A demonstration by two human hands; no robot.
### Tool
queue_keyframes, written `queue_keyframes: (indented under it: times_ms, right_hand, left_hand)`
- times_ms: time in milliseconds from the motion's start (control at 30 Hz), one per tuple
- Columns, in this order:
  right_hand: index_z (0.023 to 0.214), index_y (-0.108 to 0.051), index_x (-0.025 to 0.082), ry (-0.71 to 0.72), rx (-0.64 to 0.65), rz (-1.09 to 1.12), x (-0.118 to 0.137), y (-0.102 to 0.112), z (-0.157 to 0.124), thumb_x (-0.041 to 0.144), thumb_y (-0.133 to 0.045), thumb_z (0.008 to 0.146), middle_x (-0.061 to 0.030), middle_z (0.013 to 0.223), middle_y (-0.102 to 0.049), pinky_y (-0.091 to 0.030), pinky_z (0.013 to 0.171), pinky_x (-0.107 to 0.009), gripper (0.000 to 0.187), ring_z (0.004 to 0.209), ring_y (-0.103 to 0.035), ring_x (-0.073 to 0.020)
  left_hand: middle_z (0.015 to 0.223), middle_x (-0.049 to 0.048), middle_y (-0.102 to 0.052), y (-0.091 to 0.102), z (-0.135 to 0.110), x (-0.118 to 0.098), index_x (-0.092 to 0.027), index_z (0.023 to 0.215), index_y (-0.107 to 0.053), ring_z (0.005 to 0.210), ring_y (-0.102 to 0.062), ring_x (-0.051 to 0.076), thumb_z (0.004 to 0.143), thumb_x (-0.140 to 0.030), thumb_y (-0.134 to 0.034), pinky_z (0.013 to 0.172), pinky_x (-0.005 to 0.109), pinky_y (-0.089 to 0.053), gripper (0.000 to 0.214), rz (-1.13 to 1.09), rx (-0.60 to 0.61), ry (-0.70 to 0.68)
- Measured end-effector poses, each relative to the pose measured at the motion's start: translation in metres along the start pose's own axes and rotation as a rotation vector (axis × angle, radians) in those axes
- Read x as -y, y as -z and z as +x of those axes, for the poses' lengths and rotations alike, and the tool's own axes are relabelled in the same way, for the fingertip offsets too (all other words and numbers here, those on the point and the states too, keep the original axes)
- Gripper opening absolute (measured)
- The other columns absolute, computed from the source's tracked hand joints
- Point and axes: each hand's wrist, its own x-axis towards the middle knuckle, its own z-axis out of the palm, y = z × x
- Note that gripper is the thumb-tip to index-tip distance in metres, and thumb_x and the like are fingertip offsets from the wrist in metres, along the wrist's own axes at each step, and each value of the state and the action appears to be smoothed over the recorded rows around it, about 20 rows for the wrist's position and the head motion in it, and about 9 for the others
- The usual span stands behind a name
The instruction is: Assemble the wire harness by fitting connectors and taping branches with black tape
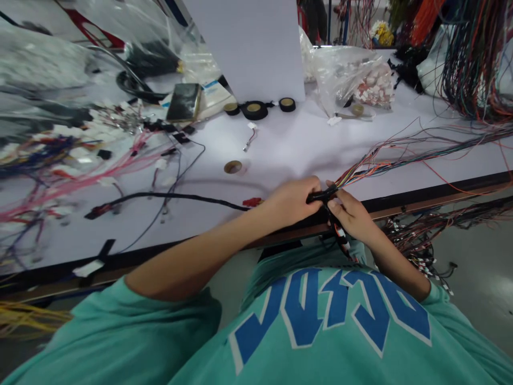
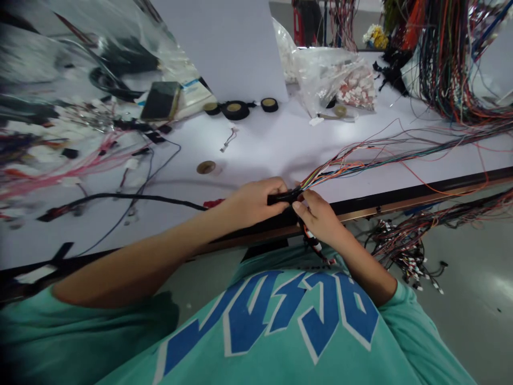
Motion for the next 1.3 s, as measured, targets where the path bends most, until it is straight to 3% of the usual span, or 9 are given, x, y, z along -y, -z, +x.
queue_keyframes:
  times_ms: [100, 300, 400, 467, 700, 800, 900, 1067, 1300]
  right_hand:
    - [0.112, -0.054, 0.016, -0.027, 0.02, 0.051, 0.002, -0.005, 0.001, 0.054, -0.03, 0.091, -0.0096, 0.091, -0.061, -0.051, 0.076, -0.034, 0.05, 0.078, -0.062, -0.0185]
    - [0.091, -0.061, 0.016, 0.061, -0.001, -0.19, 0.011, 0.015, 0.001, 0.055, -0.031, 0.091, -0.0074, 0.08, -0.062, -0.046, 0.067, -0.029, 0.049, 0.074, -0.059, -0.0173]
    - [0.077, -0.063, 0.017, -0.026, -0.212, -0.518, 0.031, 0.037, 0.011, 0.046, -0.037, 0.092, -0.0056, 0.071, -0.063, -0.042, 0.064, -0.027, 0.042, 0.07, -0.058, -0.0167]
    - [0.088, -0.066, 0.016, -0.043, -0.302, -0.698, 0.048, 0.043, 0.027, 0.042, -0.04, 0.092, -0.0088, 0.083, -0.067, -0.042, 0.07, -0.028, 0.037, 0.082, -0.061, -0.0196]
    - [0.107, -0.066, 0.011, -0.022, 0.623, -0.899, 0.067, 0.023, 0.097, 0.034, -0.047, 0.089, -0.016, 0.11, -0.067, -0.044, 0.075, -0.031, 0.035, 0.1, -0.062, -0.0259]
    - [0.114, -0.062, 0.013, -0.004, 0.68, -0.811, 0.058, 0.02, 0.111, 0.016, -0.056, 0.078, -0.0136, 0.114, -0.065, -0.043, 0.073, -0.027, 0.037, 0.098, -0.062, -0.0219]
    - [0.11, -0.06, 0.013, -0.092, 0.613, -0.588, 0.049, 0.021, 0.112, 0.004, -0.057, 0.067, -0.0059, 0.091, -0.068, -0.041, 0.064, -0.024, 0.043, 0.076, -0.061, -0.0146]
    - [0.091, -0.049, 0.016, -0.192, 0.351, -0.008, 0.037, 0.024, 0.104, 0.008, -0.061, 0.065, 0.0055, 0.063, -0.051, -0.034, 0.052, -0.02, 0.029, 0.054, -0.046, -0.0081]
    - [0.083, -0.039, 0.021, 0.006, 0.27, 0.481, 0.038, 0.042, 0.074, 0.027, -0.069, 0.067, 0.0068, 0.066, -0.045, -0.036, 0.055, -0.02, 0.035, 0.058, -0.046, -0.0071]
  left_hand:
    - [0.083, 0.0068, -0.068, -0.013, -0.008, -0.004, -0.016, 0.102, -0.056, 0.075, -0.065, 0.021, 0.081, -0.024, -0.046, 0.063, 0.028, -0.043, 0.024, 0.269, -0.139, 0.041]
    - [0.076, 0.0121, -0.069, -0.038, -0.007, -0.001, -0.014, 0.09, -0.061, 0.076, -0.068, 0.026, 0.085, -0.027, -0.044, 0.059, 0.029, -0.043, 0.022, 0.418, -0.299, -0.005]
    - [0.073, 0.0113, -0.069, -0.045, -0.004, 0.001, -0.014, 0.089, -0.062, 0.073, -0.069, 0.025, 0.084, -0.027, -0.047, 0.057, 0.028, -0.042, 0.021, 0.397, -0.334, -0.006]
    - [0.073, 0.011, -0.07, -0.047, -0.003, 0.0, -0.014, 0.089, -0.063, 0.073, -0.069, 0.025, 0.084, -0.026, -0.047, 0.056, 0.028, -0.042, 0.02, 0.394, -0.332, -0.007]
    - [0.08, 0.015, -0.07, -0.051, -0.004, -0.004, -0.011, 0.098, -0.06, 0.078, -0.069, 0.027, 0.086, -0.021, -0.043, 0.06, 0.03, -0.045, 0.023, 0.414, -0.316, 0.039]
    - [0.087, 0.0154, -0.07, -0.052, -0.004, -0.006, -0.011, 0.102, -0.057, 0.082, -0.069, 0.027, 0.085, -0.018, -0.043, 0.064, 0.031, -0.046, 0.023, 0.336, -0.327, 0.064]
    - [0.093, 0.0112, -0.069, -0.048, -0.006, -0.007, -0.015, 0.104, -0.052, 0.084, -0.068, 0.025, 0.081, -0.019, -0.049, 0.068, 0.031, -0.047, 0.024, 0.146, -0.348, 0.105]
    - [0.082, 0.0019, -0.066, -0.035, -0.008, 0.002, -0.019, 0.093, -0.048, 0.074, -0.065, 0.019, 0.075, -0.022, -0.055, 0.069, 0.029, -0.046, 0.02, -0.224, -0.337, 0.176]
    - [0.057, -0.005, -0.056, -0.024, -0.004, 0.011, -0.018, 0.093, -0.053, 0.054, -0.054, 0.013, 0.075, -0.026, -0.05, 0.06, 0.026, -0.043, 0.02, -0.47, -0.224, 0.084]
